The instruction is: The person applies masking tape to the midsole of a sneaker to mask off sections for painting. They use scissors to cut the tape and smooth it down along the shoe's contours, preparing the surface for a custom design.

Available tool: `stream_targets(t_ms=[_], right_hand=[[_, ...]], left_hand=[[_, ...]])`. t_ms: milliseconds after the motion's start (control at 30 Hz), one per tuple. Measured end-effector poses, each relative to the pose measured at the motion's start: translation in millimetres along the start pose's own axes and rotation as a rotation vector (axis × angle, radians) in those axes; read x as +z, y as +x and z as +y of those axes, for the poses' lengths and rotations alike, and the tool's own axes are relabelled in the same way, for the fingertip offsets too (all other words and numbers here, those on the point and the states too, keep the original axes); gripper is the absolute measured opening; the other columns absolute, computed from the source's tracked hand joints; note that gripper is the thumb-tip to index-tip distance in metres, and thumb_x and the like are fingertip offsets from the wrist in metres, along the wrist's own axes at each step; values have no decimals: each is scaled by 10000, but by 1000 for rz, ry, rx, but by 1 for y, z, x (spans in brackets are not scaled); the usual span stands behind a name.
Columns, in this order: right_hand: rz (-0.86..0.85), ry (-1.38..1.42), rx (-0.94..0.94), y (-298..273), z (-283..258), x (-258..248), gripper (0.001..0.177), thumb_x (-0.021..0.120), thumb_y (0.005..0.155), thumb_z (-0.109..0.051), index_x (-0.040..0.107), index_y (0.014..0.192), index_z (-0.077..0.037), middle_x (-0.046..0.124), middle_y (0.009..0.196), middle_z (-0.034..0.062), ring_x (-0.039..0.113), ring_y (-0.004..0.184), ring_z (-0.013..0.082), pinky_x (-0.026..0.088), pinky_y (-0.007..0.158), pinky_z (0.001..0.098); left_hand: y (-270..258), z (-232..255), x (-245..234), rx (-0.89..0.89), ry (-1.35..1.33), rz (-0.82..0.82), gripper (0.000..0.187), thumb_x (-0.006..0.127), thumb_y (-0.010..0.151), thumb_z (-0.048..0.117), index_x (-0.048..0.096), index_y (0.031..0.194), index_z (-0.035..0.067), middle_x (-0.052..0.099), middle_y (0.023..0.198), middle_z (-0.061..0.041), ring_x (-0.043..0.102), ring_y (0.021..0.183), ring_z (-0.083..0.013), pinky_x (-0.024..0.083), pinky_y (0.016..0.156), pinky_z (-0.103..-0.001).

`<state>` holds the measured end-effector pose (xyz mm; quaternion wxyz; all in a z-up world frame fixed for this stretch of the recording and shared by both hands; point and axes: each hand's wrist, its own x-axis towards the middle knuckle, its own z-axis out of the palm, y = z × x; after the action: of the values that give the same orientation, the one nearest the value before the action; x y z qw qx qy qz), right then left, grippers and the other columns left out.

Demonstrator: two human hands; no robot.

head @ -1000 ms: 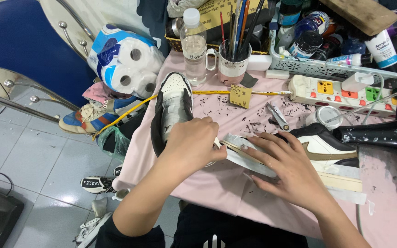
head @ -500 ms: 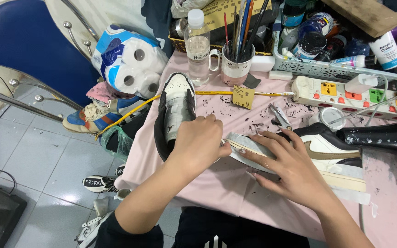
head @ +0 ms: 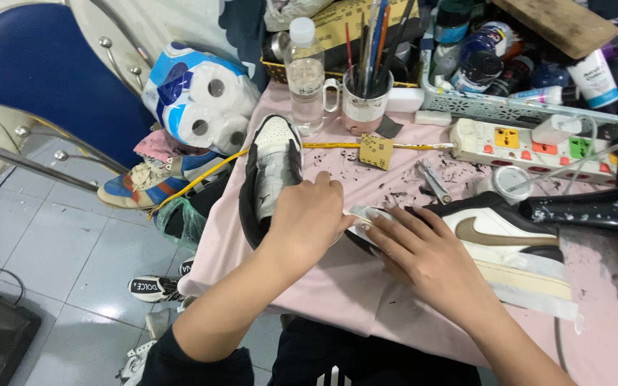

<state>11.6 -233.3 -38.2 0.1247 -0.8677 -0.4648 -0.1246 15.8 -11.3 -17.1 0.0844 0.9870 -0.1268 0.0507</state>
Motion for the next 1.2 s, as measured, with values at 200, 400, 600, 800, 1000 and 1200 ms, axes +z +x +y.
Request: stream_targets(t_ms=[200,400,600,800,1000,1200], right_hand=[[26,66,-46,-8,12,-6,573,694,776,-139,608,1343,-112,631,1358,79,563,1287,301,422,1059,472],[40,75,-43,-16,4,-13,572,711,813,-187,589,1367,-105,612,1390,84,543,1304,314,392,1087,505],[111,166,-151,-30,14,-26,665,732,839,-401,577,1419,-113,576,1447,113,479,1366,312,316,1129,533],[234,205,443,-46,82,-90,286,652,936,-144,700,1208,-71,753,1150,111,748,1014,251,577,895,381],[-544,-112,1130,-88,123,-105,220,703,973,-217,772,1162,-126,810,946,117,783,864,249,612,808,376],[-283,409,1004,-159,163,-38,321,651,956,-232,736,1247,-126,803,1099,110,786,957,246,621,851,371]], left_hand=[[-5,-5,-10,114,-55,118,375,659,936,381,633,949,7,670,875,-149,701,752,-329,546,592,-451],[-13,-8,-31,110,-239,-30,334,616,951,375,621,948,41,710,874,-145,693,807,-363,529,683,-490],[-21,-8,-39,140,-303,-92,356,628,939,395,640,948,39,696,941,-152,676,885,-358,519,731,-480],[-28,-7,-38,194,-346,-94,338,640,925,373,651,980,40,677,953,-137,672,903,-345,522,746,-466],[-30,-11,-40,234,-372,-65,321,656,921,355,641,962,37,669,933,-130,665,878,-342,518,739,-461],[-28,-14,-36,196,-363,-134,328,644,926,371,637,932,43,668,916,-124,662,850,-338,513,716,-456]])
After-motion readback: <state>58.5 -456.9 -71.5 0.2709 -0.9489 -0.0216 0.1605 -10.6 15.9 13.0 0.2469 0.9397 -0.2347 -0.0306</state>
